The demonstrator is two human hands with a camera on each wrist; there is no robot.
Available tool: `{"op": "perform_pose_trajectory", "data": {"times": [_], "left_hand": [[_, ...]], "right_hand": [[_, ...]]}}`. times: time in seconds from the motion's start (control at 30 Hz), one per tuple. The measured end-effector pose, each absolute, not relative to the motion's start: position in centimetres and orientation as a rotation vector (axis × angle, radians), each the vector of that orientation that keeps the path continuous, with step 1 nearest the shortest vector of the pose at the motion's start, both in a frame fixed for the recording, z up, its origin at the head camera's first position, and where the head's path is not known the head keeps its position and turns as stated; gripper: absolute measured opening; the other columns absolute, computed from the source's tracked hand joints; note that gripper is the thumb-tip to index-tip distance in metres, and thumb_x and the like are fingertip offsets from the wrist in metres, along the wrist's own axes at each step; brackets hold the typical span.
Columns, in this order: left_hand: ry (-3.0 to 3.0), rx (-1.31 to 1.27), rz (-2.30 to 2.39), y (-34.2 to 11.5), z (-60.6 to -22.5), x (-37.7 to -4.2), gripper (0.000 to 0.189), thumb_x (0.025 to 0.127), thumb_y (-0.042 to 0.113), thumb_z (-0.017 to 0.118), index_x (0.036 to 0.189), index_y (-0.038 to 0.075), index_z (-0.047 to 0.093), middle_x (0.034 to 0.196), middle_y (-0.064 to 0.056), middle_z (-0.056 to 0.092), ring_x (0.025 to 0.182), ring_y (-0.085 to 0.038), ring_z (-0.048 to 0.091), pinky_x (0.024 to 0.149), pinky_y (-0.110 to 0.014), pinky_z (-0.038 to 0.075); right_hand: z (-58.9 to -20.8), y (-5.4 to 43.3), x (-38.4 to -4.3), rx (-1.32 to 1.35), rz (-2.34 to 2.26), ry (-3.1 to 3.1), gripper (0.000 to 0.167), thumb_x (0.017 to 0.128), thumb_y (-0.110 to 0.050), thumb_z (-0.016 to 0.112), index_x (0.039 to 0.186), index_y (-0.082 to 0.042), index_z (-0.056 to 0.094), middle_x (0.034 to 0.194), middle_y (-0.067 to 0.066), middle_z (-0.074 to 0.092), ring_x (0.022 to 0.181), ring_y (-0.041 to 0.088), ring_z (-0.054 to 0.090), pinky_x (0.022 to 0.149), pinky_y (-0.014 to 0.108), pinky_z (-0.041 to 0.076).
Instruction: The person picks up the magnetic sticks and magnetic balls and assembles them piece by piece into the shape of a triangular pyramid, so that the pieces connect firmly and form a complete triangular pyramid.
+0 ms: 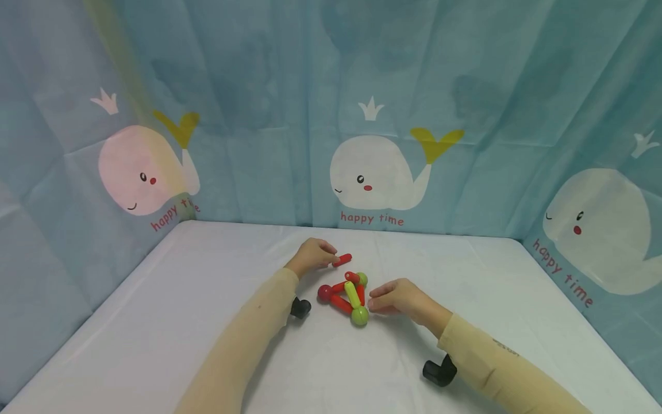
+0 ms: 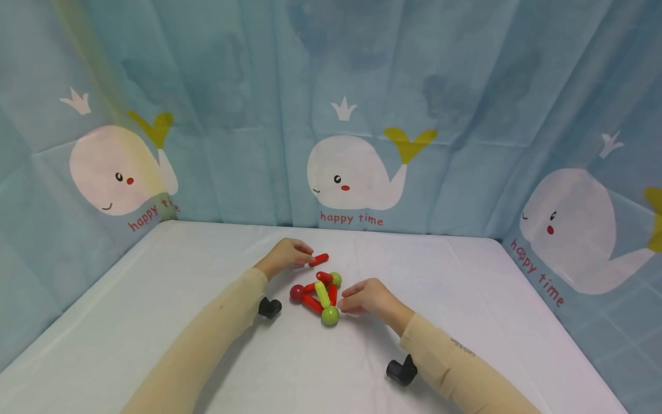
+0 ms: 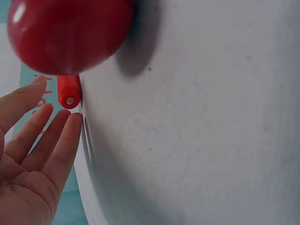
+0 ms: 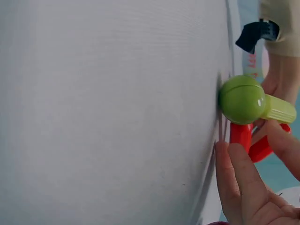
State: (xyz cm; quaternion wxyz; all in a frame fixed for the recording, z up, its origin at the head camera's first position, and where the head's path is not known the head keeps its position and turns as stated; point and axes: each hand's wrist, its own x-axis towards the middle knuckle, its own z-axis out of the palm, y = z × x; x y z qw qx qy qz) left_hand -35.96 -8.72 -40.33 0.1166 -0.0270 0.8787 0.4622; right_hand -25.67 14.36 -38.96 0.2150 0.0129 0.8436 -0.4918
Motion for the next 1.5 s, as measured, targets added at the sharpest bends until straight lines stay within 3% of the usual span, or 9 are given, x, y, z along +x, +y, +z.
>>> {"op": "perform_pose_trajectory", "data": {"times": [0.33,0.53,0.97,1.5], "left_hand": [[2.653,-0.057,1.237,-7.7,-40.5,-36.3,0.017,0.086,0.016,0.076,0.102,0.009,0.075,0.104,-0.007,0.07,0.088,-0.019,0.063,0.084,-0.029,0.057],[2.676,-0.082,1.168,-7.7,-39.9,-35.7,0.011,0.086,0.013,0.076,0.095,0.008,0.076,0.1,-0.008,0.07,0.085,-0.019,0.061,0.078,-0.027,0.057],[2.677,-0.053,1.076,-11.5,-40.0,-33.8,0.01,0.083,0.013,0.077,0.092,0.008,0.076,0.09,-0.006,0.069,0.08,-0.017,0.059,0.068,-0.023,0.052],[2.716,-0.031,1.006,-11.6,-39.6,-32.2,0.013,0.083,0.014,0.078,0.093,0.006,0.076,0.09,-0.006,0.069,0.078,-0.018,0.059,0.07,-0.025,0.052]], "right_hand": [[-39.2,13.8,-24.9,-0.011,-1.418,2.26,0.04,0.083,-0.018,0.08,0.116,0.002,0.071,0.107,0.006,0.073,0.086,0.014,0.071,0.084,0.032,0.059],[-39.3,13.5,-24.9,0.006,-1.435,2.267,0.038,0.083,-0.014,0.08,0.115,0.003,0.071,0.102,0.006,0.075,0.086,0.014,0.071,0.083,0.034,0.06],[-39.3,14.0,-25.5,-0.019,-1.393,2.302,0.036,0.083,-0.017,0.079,0.114,0.0,0.072,0.106,0.006,0.074,0.087,0.014,0.07,0.085,0.033,0.059],[-39.2,14.4,-26.7,-0.063,-1.39,2.298,0.029,0.084,-0.014,0.078,0.109,0.0,0.074,0.102,0.005,0.076,0.083,0.012,0.071,0.081,0.031,0.06]]}}
